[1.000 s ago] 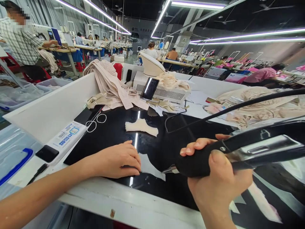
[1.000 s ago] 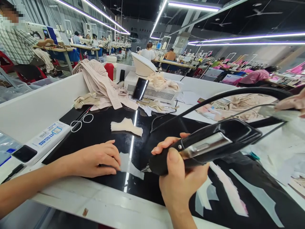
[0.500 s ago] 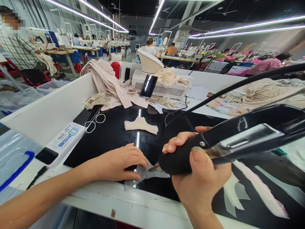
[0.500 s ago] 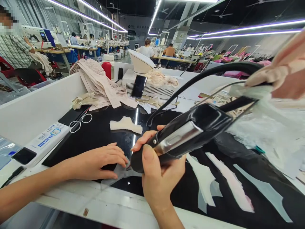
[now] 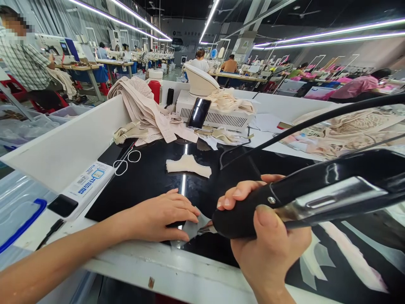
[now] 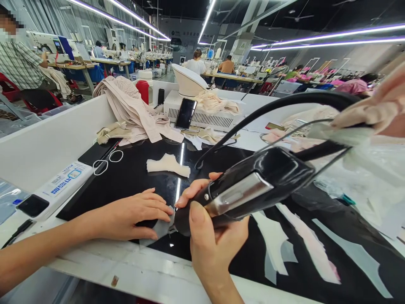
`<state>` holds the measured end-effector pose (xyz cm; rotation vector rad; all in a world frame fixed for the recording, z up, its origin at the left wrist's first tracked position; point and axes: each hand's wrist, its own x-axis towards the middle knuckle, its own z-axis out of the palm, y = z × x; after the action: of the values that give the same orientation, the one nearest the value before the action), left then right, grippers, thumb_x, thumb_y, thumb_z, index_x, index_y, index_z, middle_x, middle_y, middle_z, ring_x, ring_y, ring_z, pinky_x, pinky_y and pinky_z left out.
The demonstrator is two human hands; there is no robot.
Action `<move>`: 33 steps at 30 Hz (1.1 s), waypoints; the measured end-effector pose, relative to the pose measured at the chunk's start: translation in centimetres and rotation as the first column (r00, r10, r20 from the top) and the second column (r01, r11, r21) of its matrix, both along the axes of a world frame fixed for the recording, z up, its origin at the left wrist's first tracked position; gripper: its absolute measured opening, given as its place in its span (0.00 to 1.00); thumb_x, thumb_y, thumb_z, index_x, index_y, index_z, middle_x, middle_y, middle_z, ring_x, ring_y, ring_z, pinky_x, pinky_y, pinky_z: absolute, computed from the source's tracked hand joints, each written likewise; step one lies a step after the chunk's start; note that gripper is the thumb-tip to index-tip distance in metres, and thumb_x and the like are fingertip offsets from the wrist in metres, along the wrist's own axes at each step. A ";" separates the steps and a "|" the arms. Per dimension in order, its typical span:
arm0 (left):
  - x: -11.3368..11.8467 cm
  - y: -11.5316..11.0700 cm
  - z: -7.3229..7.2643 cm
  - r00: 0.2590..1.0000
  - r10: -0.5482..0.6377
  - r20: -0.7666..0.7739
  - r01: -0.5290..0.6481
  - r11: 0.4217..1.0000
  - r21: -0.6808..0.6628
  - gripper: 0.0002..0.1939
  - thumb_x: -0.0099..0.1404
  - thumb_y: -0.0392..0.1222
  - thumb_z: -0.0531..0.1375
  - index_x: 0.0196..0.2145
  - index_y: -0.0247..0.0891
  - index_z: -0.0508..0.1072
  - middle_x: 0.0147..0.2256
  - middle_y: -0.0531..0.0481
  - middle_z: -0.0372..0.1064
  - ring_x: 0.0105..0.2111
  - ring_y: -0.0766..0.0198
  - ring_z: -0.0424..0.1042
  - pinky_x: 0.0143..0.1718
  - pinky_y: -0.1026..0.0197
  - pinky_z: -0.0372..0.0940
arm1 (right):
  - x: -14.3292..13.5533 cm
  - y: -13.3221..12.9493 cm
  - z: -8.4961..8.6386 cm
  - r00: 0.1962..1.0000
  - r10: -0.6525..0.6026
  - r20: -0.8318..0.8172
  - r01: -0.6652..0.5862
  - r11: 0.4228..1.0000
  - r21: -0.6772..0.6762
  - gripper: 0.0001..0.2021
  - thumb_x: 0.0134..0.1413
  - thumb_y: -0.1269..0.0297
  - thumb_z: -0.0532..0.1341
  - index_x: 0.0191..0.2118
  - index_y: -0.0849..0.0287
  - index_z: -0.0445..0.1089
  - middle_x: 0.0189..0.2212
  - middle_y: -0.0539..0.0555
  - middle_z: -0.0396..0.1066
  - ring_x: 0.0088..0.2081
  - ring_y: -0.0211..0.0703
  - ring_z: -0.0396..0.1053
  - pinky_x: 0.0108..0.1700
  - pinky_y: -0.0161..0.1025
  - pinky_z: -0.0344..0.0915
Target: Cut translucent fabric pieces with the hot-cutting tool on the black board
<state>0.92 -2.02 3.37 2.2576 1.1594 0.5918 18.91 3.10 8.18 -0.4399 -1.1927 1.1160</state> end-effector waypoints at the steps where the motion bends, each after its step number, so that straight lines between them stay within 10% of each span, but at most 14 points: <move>1: -0.1 0.0 0.1 1.000 0.000 -0.010 0.000 1.000 0.006 0.20 0.68 0.41 0.66 0.56 0.44 0.72 0.60 0.47 0.70 0.63 0.54 0.64 0.71 0.41 0.39 | 0.0 0.0 0.0 1.000 0.000 -0.005 0.000 1.000 0.000 0.18 0.50 0.56 0.73 0.44 0.52 0.70 0.27 0.45 0.71 0.24 0.40 0.69 0.26 0.40 0.69; 33: -0.4 -0.4 0.9 0.992 -0.074 -0.105 0.076 0.997 0.011 0.24 0.66 0.39 0.67 0.58 0.54 0.73 0.63 0.51 0.67 0.66 0.46 0.60 0.69 0.30 0.40 | 0.8 0.2 0.6 0.999 -0.047 0.002 0.047 0.998 -0.033 0.19 0.48 0.56 0.73 0.44 0.52 0.69 0.27 0.44 0.71 0.23 0.39 0.69 0.26 0.40 0.68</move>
<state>0.55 -2.47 4.30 2.3583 1.1176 0.4593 19.71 3.29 8.81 -0.4916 -1.1613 1.0964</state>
